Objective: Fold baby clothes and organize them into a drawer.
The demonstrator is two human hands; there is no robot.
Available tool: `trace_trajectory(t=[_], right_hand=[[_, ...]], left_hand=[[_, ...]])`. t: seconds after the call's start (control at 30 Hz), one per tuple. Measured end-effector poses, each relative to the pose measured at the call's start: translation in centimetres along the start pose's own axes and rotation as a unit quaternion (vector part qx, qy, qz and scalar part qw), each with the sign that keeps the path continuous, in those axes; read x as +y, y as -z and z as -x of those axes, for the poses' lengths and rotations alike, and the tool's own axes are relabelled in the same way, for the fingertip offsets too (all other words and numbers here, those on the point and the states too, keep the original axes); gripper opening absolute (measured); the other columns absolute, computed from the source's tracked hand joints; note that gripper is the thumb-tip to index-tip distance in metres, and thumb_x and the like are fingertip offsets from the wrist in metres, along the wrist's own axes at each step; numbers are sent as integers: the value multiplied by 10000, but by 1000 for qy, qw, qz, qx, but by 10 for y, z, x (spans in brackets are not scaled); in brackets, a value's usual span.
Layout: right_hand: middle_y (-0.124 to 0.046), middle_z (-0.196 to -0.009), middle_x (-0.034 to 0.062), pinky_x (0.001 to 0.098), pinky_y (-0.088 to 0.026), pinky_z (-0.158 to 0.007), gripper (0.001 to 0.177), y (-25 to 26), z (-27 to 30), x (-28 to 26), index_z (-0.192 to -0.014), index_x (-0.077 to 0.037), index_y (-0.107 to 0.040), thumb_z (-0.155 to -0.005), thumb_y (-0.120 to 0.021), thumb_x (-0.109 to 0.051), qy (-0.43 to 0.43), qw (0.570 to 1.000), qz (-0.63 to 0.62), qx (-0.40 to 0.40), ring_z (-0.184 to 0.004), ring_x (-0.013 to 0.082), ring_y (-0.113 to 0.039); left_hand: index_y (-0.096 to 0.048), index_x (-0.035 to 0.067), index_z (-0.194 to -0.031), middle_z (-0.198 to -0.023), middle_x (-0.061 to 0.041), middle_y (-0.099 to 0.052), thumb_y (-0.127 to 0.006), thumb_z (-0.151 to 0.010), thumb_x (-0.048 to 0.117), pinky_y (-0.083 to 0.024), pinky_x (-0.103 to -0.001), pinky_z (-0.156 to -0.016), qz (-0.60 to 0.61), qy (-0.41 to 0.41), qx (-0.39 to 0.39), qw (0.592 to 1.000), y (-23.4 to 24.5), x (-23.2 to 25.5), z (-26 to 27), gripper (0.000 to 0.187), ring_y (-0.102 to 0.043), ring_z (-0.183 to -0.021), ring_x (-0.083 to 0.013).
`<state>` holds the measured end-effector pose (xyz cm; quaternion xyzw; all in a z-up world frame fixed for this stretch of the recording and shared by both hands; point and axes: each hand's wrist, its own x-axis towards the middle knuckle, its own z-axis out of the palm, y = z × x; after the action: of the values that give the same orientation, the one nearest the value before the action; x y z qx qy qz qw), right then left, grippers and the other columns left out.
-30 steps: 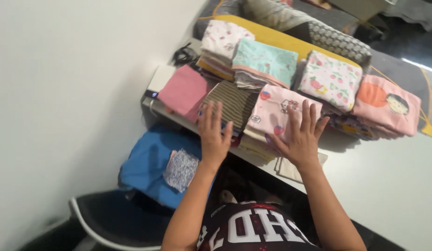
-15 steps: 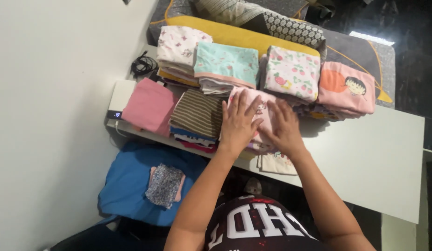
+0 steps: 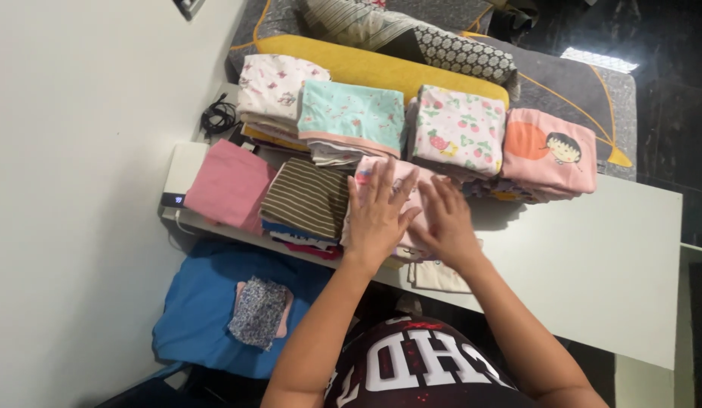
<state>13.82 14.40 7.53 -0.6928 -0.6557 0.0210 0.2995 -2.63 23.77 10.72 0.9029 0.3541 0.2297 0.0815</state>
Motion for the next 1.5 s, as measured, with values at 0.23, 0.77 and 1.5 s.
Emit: trace_trajectory(t=[0.23, 0.77, 1.5], right_hand=[[-361, -1600, 216, 564, -265, -1205, 806, -8, 8, 4, -1574, -102, -384, -910, -649, -475, -4, 1000, -10, -27, -1491, 464, -287], [-408, -1585, 208, 524, -313, -1206, 682, 28, 9, -13, -1504, -117, -479, -921, -712, -382, 4, 996, -83, -17, -1484, 426, -353], [-578, -1456, 128, 440, -449, -1096, 691, -41, 19, 49, -1489, -82, -473, -952, -571, -507, -454, 549, -697, -85, -1279, 264, -588]], left_hand=[[-351, 343, -1601, -1665, -97, -309, -586, -976, 469, -206, -664, -1194, -16, 5, -48, 999, -19, -3, 4, 679, -313, -1516, -330], [-343, 245, -1589, -1644, -127, -318, -569, -991, 495, -259, -635, -1174, 16, 20, -41, 999, 4, -12, 2, 686, -334, -1496, -352], [-387, 274, -1573, -1622, -147, -355, -695, -883, 572, -325, -672, -1105, 53, 123, -35, 990, 5, -17, 22, 813, -339, -1484, -379]])
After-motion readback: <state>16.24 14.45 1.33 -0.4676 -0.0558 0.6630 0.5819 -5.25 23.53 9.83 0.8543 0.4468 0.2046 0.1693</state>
